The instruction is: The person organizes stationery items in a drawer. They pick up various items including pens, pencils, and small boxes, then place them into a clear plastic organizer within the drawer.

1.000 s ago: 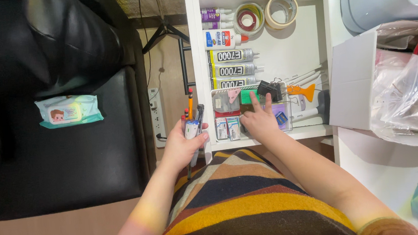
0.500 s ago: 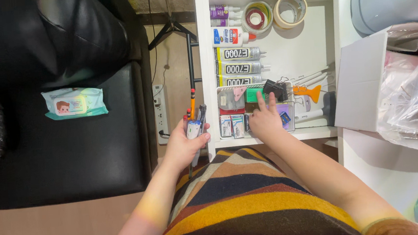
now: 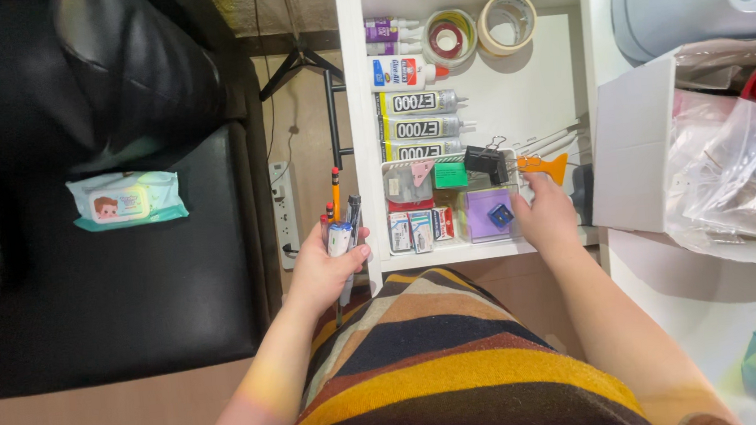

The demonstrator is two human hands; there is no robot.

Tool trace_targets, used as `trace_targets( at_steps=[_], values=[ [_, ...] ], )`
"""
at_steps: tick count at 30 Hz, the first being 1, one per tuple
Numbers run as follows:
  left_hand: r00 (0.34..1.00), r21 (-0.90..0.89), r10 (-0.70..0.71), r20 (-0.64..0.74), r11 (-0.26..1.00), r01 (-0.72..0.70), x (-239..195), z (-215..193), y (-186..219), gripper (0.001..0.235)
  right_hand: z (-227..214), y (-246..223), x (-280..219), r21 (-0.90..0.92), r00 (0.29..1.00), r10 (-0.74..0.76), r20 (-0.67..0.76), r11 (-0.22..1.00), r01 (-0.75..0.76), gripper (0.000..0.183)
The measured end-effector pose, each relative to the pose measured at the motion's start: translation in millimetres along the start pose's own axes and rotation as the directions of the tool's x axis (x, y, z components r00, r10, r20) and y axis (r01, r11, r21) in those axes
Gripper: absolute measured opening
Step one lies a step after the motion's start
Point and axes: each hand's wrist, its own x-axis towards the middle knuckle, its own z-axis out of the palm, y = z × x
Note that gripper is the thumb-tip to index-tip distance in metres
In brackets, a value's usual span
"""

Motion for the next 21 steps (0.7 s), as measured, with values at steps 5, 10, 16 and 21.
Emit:
trace_targets(
  at_steps=[5,10,16,21],
  values=[
    [1.0,0.01,-0.009,0.012,1.0,0.009,0.1,8.3,8.5,0.046,31.7,23.8,6.4,-0.033,0.983,0.106,0.15,0.994,-0.102,0.045],
    [0.999,0.003,0.009,0.033,1.0,-0.009,5.2,19.3,7.0,0.045,25.9,13.5,9.2,-0.121,0.986,0.045,0.16,0.992,-0.026,0.038],
    [1.0,0.018,0.014,0.011,1.0,-0.014,2.5,21.1,11.7,0.043,4.9,-5.9,-2.5,-0.256,0.98,0.046,0.192,0.967,0.005,0.029],
    [1.0,-0.027,0.003,-0.006,1.0,-0.003,-1.9,19.0,8.8,0.044,10.8,0.2,7.8,-0.3,0.975,0.072,0.21,0.954,-0.006,0.029]
  ],
)
